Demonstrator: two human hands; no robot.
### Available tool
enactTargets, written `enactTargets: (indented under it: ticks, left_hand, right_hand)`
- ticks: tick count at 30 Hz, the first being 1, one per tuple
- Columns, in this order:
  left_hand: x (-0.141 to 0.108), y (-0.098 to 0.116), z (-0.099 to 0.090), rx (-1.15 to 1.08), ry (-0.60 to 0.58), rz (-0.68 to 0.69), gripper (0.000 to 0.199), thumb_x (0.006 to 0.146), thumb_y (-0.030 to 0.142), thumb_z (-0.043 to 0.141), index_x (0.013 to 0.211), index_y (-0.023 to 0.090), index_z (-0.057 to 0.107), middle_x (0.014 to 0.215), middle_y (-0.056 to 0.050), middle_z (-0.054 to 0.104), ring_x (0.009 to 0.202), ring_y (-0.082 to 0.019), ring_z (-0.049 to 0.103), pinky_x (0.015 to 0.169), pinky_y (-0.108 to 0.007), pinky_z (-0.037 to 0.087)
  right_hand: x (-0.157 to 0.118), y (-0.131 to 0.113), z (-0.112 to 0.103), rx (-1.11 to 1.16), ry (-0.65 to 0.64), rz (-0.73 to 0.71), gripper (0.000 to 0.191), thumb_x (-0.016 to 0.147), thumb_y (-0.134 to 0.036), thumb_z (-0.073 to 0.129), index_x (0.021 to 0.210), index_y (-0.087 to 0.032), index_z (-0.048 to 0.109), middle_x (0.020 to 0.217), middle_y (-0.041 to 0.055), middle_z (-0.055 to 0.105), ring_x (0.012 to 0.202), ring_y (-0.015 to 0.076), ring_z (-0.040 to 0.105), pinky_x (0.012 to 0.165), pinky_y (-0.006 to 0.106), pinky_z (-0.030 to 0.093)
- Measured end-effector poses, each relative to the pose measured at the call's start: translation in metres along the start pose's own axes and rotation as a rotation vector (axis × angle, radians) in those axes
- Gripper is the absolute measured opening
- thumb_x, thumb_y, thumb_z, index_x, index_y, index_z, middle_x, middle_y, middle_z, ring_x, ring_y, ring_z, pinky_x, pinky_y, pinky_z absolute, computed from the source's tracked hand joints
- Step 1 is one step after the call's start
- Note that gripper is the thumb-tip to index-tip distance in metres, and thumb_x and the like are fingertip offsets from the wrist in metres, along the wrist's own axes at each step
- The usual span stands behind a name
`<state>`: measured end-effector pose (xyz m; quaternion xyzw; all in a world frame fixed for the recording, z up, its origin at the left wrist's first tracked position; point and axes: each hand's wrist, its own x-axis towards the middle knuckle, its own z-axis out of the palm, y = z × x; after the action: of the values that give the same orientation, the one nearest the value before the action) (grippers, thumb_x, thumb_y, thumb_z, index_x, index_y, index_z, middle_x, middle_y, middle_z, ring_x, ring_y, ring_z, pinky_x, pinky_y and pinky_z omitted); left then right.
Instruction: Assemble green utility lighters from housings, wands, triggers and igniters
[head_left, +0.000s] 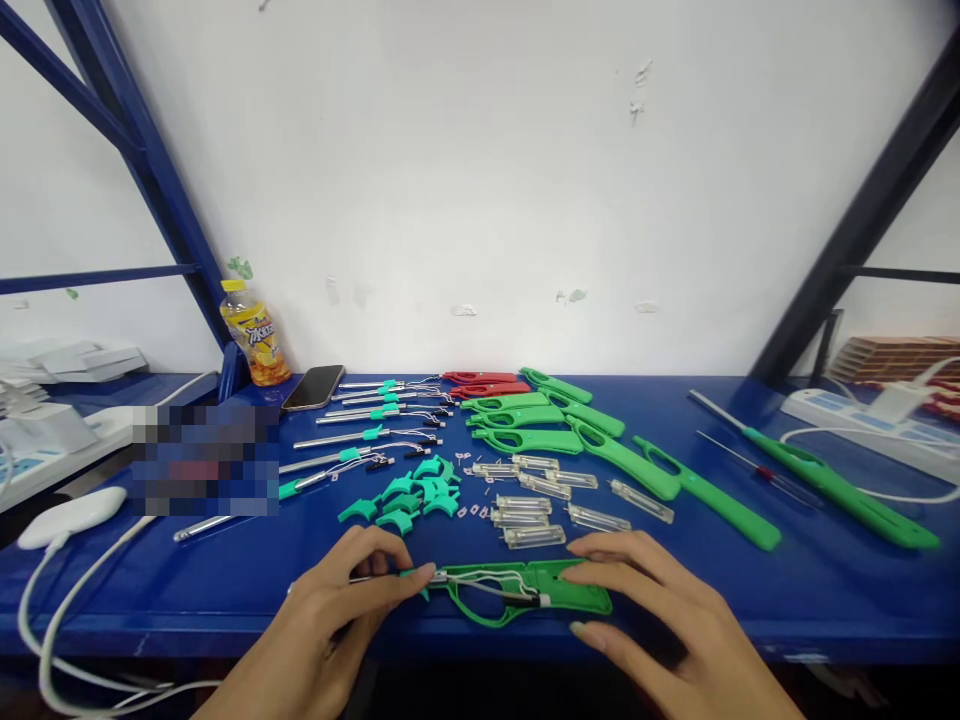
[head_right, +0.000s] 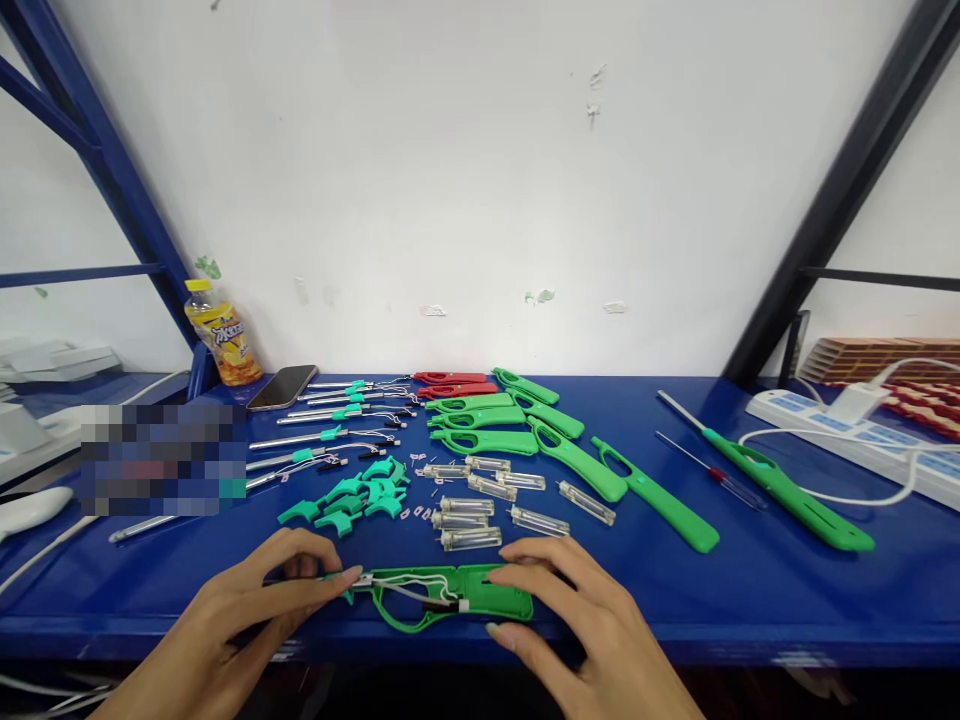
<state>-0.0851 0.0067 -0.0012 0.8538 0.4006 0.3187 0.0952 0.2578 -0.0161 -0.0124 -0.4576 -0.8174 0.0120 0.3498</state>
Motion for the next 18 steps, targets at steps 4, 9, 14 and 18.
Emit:
enactTargets:
  ticks: [4, 9, 14, 18]
  left_hand:
    - [0.0, -0.005, 0.005, 0.002, 0.063, 0.071, 0.049, 0.109, 0.016, 0.042, 0.13, 0.043, 0.077, 0.105, -0.005, 0.069, 0.077, -0.015, 0.066, 0.066, -0.022, 0.056]
    - [-0.002, -0.008, 0.004, 0.01, 0.005, 0.064, 0.054, 0.107, 0.008, 0.042, 0.136, 0.041, 0.073, 0.112, -0.004, 0.068, 0.085, -0.014, 0.068, 0.072, -0.02, 0.056]
    - [-0.003, -0.008, 0.001, 0.007, -0.006, 0.078, 0.058, 0.105, 0.004, 0.04, 0.138, 0.041, 0.072, 0.114, -0.004, 0.067, 0.089, -0.014, 0.068, 0.076, -0.021, 0.056]
    - [-0.004, -0.009, 0.002, 0.018, -0.001, 0.075, 0.059, 0.105, 0.003, 0.039, 0.137, 0.04, 0.072, 0.113, -0.003, 0.067, 0.087, -0.013, 0.067, 0.073, -0.02, 0.054]
  right_hand:
    - [0.009, -0.01, 0.004, -0.002, -0.011, -0.084, 0.02, 0.101, -0.044, 0.072, 0.116, -0.032, 0.077, 0.121, 0.0038, 0.078, 0.111, 0.0252, 0.075, 0.094, 0.035, 0.065]
    - [0.025, -0.017, 0.018, 0.106, -0.036, -0.13, 0.01, 0.106, -0.028, 0.066, 0.108, -0.029, 0.075, 0.105, 0.0007, 0.078, 0.095, 0.0227, 0.073, 0.083, 0.037, 0.06]
    - [0.025, -0.018, 0.023, 0.209, -0.036, -0.072, 0.014, 0.104, -0.02, 0.067, 0.107, -0.029, 0.077, 0.107, -0.0009, 0.078, 0.093, 0.0194, 0.072, 0.082, 0.032, 0.057]
    - [0.02, -0.018, 0.023, 0.259, -0.034, -0.058, 0.025, 0.104, -0.015, 0.065, 0.117, -0.032, 0.078, 0.112, -0.0007, 0.077, 0.099, 0.019, 0.07, 0.085, 0.031, 0.057]
